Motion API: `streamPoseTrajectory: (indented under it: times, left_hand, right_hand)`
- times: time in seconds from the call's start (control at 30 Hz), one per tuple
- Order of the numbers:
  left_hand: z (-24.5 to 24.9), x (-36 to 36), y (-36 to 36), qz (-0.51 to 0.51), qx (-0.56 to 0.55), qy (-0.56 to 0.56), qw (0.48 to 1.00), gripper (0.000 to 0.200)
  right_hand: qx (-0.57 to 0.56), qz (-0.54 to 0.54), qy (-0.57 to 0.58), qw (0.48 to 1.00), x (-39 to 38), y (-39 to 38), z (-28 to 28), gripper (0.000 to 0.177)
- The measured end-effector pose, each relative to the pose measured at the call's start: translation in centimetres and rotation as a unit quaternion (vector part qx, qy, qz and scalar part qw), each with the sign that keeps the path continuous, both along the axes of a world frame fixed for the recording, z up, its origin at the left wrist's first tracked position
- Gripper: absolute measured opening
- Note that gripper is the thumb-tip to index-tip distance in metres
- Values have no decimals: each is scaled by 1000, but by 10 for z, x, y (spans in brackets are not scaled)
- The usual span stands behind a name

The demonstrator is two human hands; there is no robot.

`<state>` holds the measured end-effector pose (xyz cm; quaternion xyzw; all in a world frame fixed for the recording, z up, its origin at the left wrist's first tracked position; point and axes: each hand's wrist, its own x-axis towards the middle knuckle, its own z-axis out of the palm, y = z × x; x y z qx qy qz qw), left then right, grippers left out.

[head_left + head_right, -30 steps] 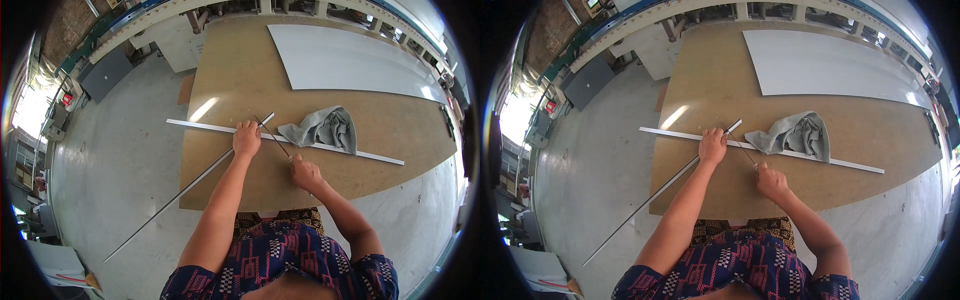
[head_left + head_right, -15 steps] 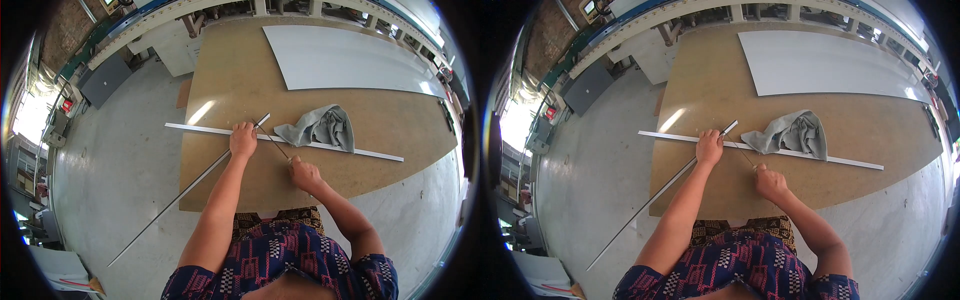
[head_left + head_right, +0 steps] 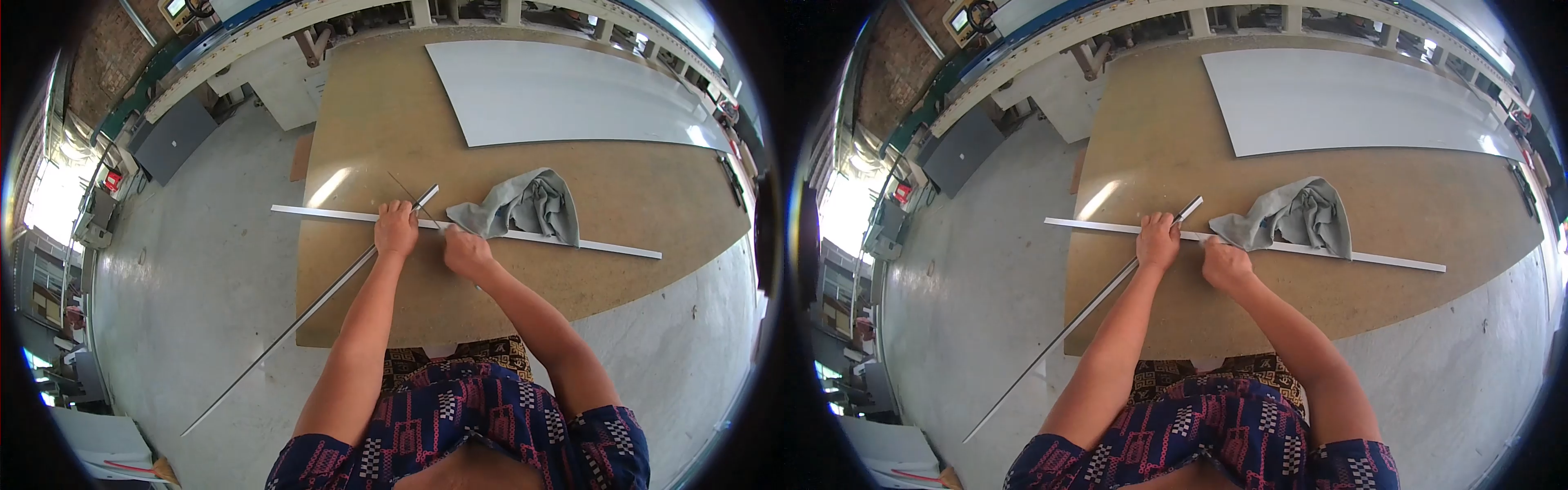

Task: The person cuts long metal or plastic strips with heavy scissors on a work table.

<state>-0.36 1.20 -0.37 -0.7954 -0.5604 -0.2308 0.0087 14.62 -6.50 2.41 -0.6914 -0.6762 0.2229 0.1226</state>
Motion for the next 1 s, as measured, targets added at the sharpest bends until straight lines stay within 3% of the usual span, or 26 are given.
streamPoseTrajectory:
  times: [0.2, 0.47, 0.77, 1.0]
  left_hand:
    - [0, 0, -3, 7, -6, -11, 1000, 12]
    - [3, 0, -2, 5, 1, 1, 1000, 13]
    - [3, 1, -2, 7, -21, -31, 999, 12]
    - [6, -1, -2, 5, -15, -9, 1000, 13]
  right_hand:
    - [-71, 11, -34, 997, 25, -51, 18, 22]
    - [-15, -11, -15, 1000, -12, 20, 1, 21]
    - [-89, 13, -35, 995, 30, -50, 24, 22]
    - [-8, -1, -4, 1000, -9, 16, 6, 21]
